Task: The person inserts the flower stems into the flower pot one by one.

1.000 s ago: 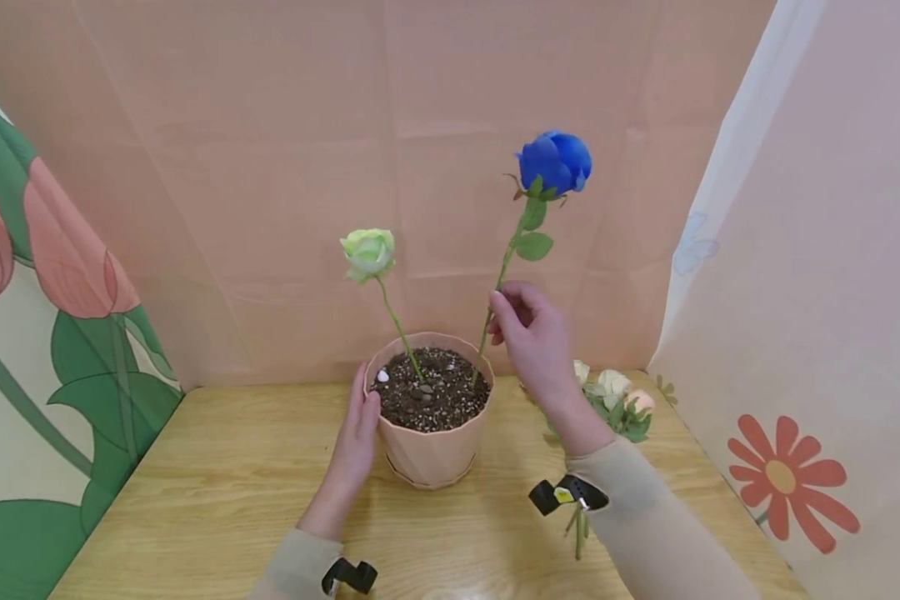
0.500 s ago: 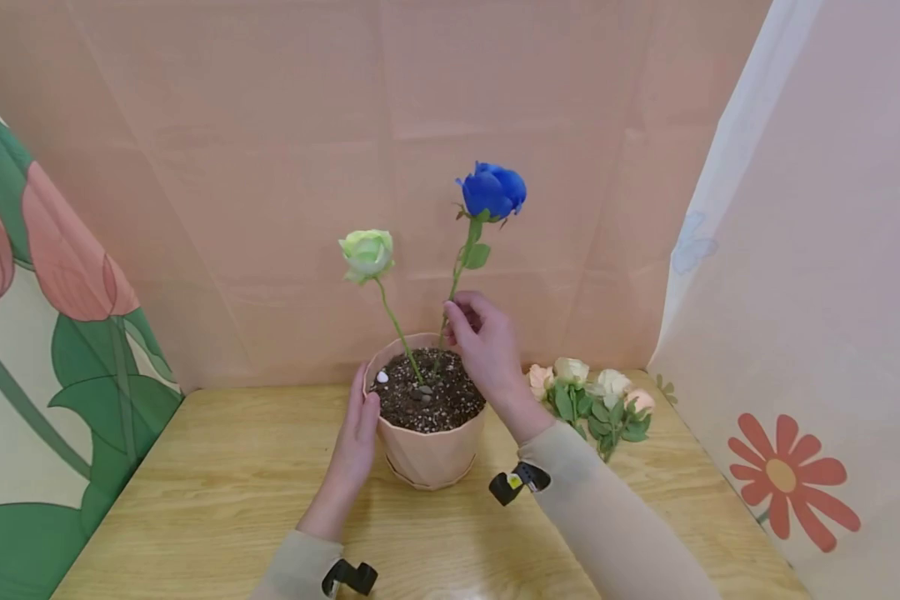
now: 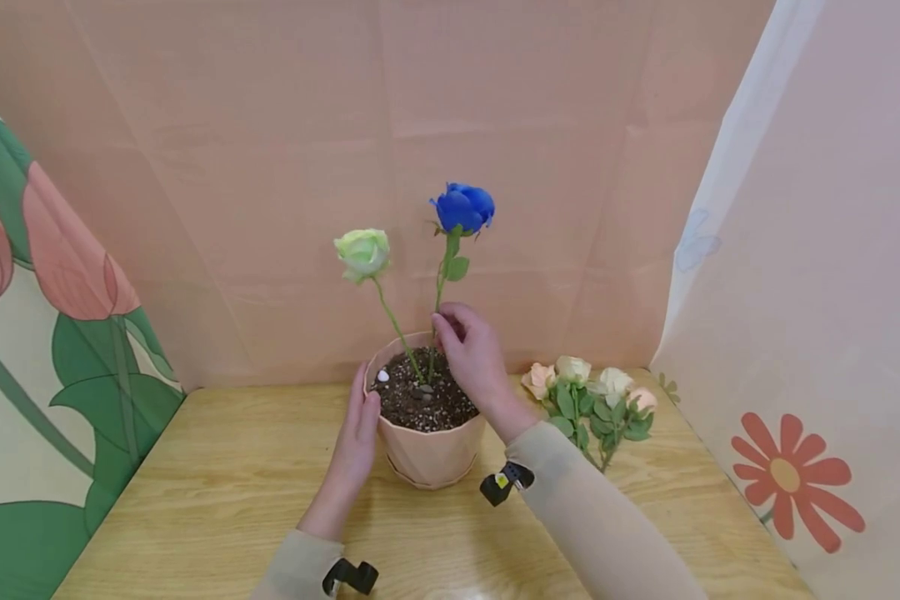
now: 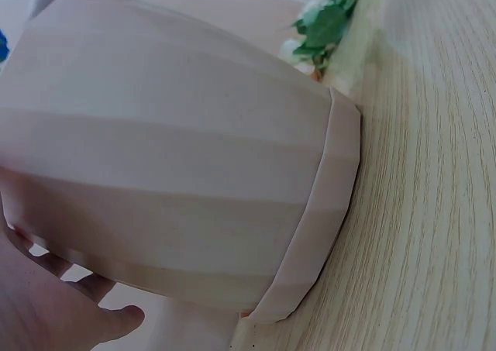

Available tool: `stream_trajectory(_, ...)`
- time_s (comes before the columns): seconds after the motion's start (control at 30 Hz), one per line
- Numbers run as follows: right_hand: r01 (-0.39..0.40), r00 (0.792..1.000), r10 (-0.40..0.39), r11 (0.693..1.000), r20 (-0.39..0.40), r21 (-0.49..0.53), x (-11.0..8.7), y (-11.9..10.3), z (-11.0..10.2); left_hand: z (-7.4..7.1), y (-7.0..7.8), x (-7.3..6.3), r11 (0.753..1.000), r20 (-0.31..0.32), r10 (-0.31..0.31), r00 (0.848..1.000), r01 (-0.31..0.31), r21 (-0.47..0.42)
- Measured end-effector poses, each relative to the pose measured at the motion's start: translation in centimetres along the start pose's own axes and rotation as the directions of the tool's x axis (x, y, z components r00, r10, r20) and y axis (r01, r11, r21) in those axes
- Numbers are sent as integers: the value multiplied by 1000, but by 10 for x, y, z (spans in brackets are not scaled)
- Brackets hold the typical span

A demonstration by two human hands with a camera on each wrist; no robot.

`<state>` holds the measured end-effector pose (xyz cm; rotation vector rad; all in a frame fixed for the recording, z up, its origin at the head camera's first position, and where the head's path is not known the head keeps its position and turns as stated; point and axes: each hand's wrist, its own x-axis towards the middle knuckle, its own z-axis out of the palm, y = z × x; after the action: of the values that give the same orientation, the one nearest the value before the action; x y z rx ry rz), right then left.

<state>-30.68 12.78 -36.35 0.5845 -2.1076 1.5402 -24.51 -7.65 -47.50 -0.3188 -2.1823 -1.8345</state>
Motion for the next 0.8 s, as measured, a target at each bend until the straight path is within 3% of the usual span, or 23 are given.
stream_trajectory(0.43, 88, 994, -71, 972, 83, -219, -6, 6, 2, 1, 0, -1, 1000, 6, 2, 1000, -2, 8)
stream_trajectory(0.8, 162, 985, -133, 935, 111, -316, -6, 7, 5, 1, -2, -1, 1000, -2, 15, 1000, -15, 9)
